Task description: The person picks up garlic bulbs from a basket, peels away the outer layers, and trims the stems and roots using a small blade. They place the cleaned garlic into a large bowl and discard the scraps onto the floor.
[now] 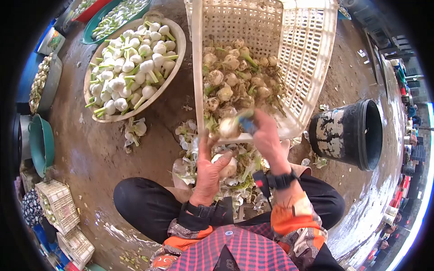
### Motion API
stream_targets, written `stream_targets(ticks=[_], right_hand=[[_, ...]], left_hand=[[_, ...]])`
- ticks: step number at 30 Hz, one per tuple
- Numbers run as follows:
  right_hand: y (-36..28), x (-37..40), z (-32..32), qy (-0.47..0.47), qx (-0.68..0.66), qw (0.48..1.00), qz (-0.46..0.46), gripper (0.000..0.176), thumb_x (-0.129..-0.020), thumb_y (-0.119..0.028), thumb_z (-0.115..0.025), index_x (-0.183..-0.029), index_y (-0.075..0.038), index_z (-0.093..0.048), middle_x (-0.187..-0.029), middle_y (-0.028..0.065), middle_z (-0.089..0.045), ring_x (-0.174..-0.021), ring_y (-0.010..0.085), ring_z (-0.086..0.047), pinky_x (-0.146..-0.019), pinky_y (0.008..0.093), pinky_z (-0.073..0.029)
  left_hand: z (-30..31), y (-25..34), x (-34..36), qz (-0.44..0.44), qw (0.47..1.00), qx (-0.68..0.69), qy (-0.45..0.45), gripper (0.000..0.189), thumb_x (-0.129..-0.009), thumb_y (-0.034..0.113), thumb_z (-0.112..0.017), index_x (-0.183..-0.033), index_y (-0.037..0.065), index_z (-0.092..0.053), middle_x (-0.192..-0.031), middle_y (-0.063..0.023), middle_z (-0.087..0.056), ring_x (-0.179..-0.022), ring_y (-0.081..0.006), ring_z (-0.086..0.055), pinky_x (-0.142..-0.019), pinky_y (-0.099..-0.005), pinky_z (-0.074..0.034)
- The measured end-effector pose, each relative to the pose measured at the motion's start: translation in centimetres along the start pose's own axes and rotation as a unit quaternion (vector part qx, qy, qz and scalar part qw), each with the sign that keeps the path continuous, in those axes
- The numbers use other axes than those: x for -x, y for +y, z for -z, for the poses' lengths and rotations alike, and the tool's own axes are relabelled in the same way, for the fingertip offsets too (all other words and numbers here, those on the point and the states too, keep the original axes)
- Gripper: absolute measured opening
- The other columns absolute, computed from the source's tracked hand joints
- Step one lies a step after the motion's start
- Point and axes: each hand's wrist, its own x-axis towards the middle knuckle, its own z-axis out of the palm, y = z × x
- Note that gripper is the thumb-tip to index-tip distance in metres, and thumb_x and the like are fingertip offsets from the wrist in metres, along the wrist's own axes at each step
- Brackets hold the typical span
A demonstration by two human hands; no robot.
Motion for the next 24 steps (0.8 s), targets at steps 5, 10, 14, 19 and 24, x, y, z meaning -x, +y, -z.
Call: stream_targets(ticks=[5,10,14,19,24], right_hand=[[-2.0,6.5,-3.1,-0.03,-0.279,0.959,0.027,0.028,-0.088,-0.017,-0.062,-0.111,-0.001,-0.058,-0.102,0.0022,-0.062,-0.093,0.0093,-0.055,-0.082,0.0251,-0.044],[-1.8,8.9,-5.0,0.06,-0.268,0.961,0.041,0.037,-0.086,-0.018,-0.065,-0.118,-0.001,-0.055,-0.101,0.0035,-0.063,-0.09,0.0083,-0.057,-0.078,0.0237,-0.046],[-0.9,9.5,-2.8,0.02,-0.132,0.984,0.12,0.038,-0.089,-0.013,-0.059,-0.123,0.001,-0.051,-0.101,0.0071,-0.066,-0.093,0.0122,-0.06,-0.081,0.028,-0.047],[-1.7,10.6,-0.9,0.05,0.116,0.969,0.211,0.042,-0.083,-0.003,-0.058,-0.124,0.0,-0.051,-0.099,0.0135,-0.067,-0.09,0.0176,-0.064,-0.082,0.03,-0.048],[-1.0,11.1,-0.7,0.1,0.12,0.959,0.238,0.042,-0.077,0.006,-0.055,-0.118,0.0,-0.056,-0.093,0.0133,-0.067,-0.084,0.0169,-0.064,-0.078,0.028,-0.049]], left_hand=[[-0.1,0.1,1.3,-0.172,0.966,-0.19,-0.048,0.062,-0.073,0.009,-0.076,-0.125,0.002,-0.045,-0.113,-0.0106,-0.056,-0.099,-0.0176,-0.056,-0.084,-0.0288,-0.047],[-0.3,1.1,2.4,-0.296,0.889,-0.345,-0.047,0.062,-0.066,0.013,-0.08,-0.118,-0.001,-0.051,-0.107,-0.0098,-0.058,-0.098,-0.0182,-0.057,-0.085,-0.0309,-0.046],[-0.2,1.3,3.2,-0.212,0.941,-0.245,-0.097,0.061,-0.07,0.007,-0.077,-0.124,-0.001,-0.049,-0.111,-0.0082,-0.058,-0.097,-0.0154,-0.058,-0.085,-0.0289,-0.047],[-0.9,2.7,4.2,-0.041,0.983,-0.105,-0.143,0.06,-0.074,0.008,-0.074,-0.126,-0.005,-0.045,-0.107,-0.0112,-0.059,-0.092,-0.0172,-0.059,-0.082,-0.0287,-0.049],[1.0,1.9,3.5,0.156,0.955,0.136,-0.214,0.049,-0.09,0.032,-0.055,-0.122,-0.004,-0.048,-0.103,-0.0136,-0.061,-0.083,-0.021,-0.064,-0.07,-0.0307,-0.054]])
